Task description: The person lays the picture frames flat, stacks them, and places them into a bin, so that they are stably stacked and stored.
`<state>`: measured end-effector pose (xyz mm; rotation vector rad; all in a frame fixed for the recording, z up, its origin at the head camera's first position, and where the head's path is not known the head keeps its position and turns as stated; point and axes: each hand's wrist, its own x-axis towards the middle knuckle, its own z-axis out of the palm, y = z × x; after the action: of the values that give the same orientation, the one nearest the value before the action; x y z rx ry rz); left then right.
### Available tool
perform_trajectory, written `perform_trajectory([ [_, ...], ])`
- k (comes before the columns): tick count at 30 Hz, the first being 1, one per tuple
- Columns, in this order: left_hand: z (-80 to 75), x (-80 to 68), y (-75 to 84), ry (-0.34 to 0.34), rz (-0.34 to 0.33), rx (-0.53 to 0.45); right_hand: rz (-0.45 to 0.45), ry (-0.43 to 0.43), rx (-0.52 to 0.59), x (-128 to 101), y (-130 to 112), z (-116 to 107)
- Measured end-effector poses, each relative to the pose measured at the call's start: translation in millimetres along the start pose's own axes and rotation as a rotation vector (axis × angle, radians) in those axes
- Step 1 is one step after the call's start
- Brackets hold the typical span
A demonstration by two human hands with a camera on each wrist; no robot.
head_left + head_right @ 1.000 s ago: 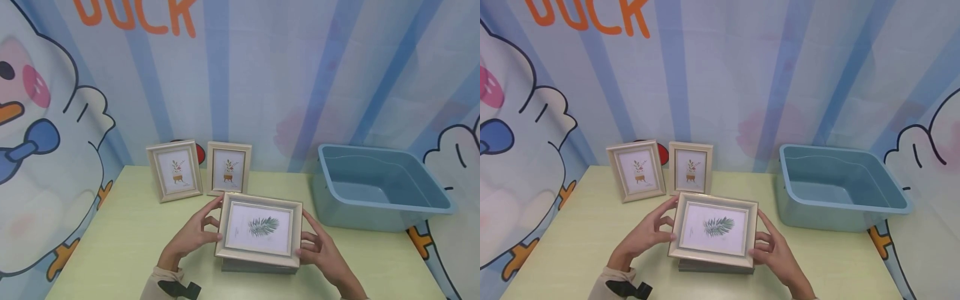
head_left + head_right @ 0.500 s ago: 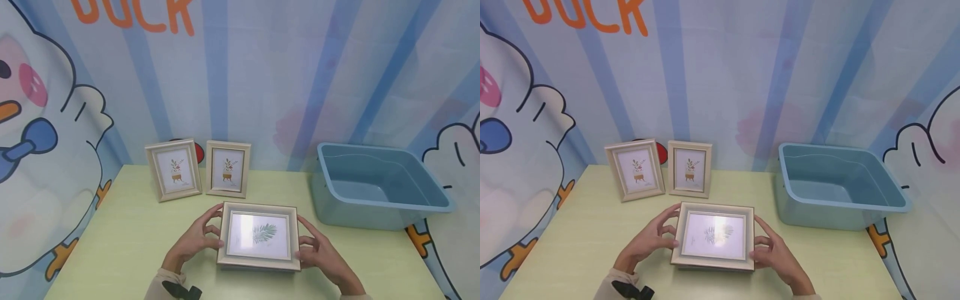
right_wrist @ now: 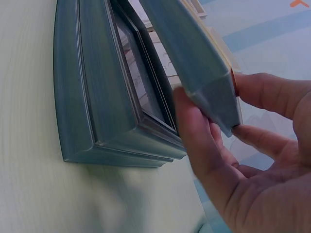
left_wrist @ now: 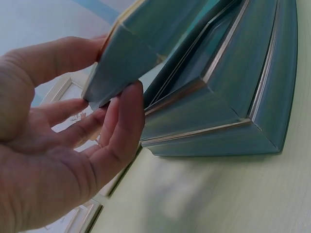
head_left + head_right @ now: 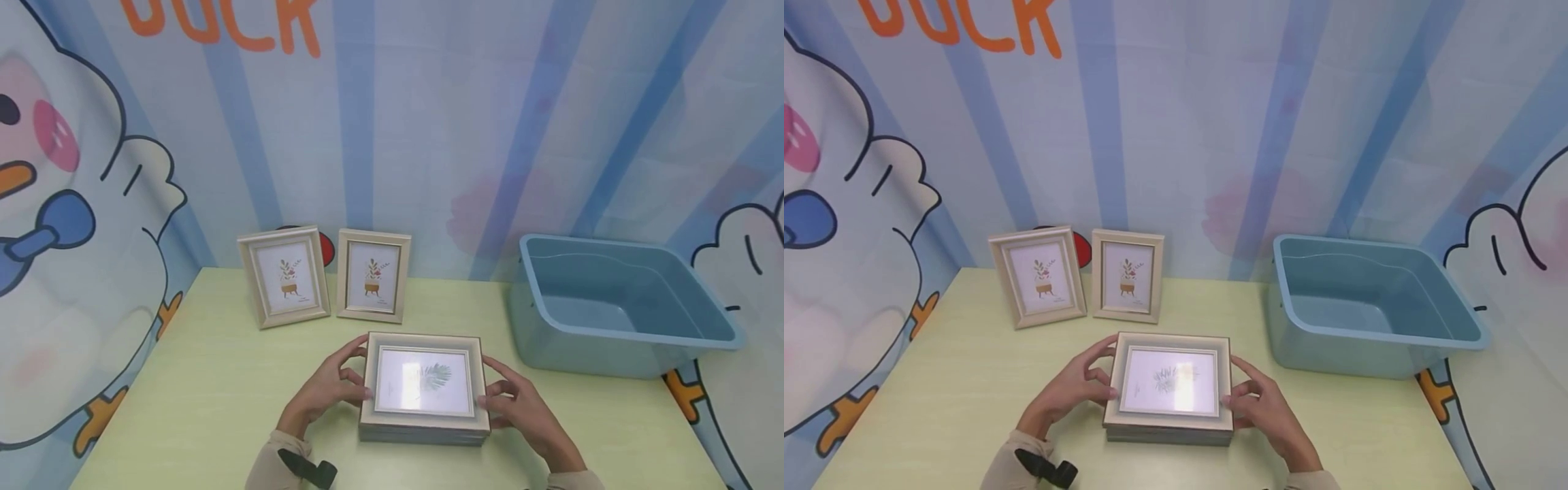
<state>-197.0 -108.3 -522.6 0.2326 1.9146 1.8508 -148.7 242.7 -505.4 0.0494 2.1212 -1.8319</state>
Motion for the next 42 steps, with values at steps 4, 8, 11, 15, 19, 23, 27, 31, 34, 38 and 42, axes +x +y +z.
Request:
perform_trajectory([
  [4,2.9,2.0,1.2,0.019,-0.008,-0.001,-0.006,0.054,-0.036,3,2,2],
  [8,7.0,3.4,3.3,0.034,-0.009,0.018,0.008,0.089,-0.061,4,3,4],
  [11,9.3,4.1,3.8,0.055,-0.021,0.051,0.011,0.09,-0.079,4,3,5],
  [15,12.5,4.6,5.2,0.094,-0.031,0.1,0.016,0.092,-0.109,4,3,7],
  [19,15.2,2.9,7.3,0.123,-0.031,0.128,0.018,0.093,-0.129,4,2,8],
  [23,17.4,1.3,7.9,0.134,-0.023,0.158,0.016,0.093,-0.142,4,0,9],
  [27,19.8,0.7,8.7,0.151,-0.026,0.192,0.019,0.126,-0.155,4,-1,11],
  [31,21.0,0.2,8.7,0.169,-0.028,0.21,0.026,0.141,-0.162,5,0,12],
  [34,21.2,0.0,7.8,0.168,-0.025,0.218,0.024,0.137,-0.163,6,3,13],
  [38,20.9,-0.3,5.4,0.171,-0.023,0.24,0.021,0.139,-0.169,7,6,13],
  [42,18.3,0.1,1.8,0.183,-0.019,0.252,0.029,0.147,-0.182,8,7,13],
])
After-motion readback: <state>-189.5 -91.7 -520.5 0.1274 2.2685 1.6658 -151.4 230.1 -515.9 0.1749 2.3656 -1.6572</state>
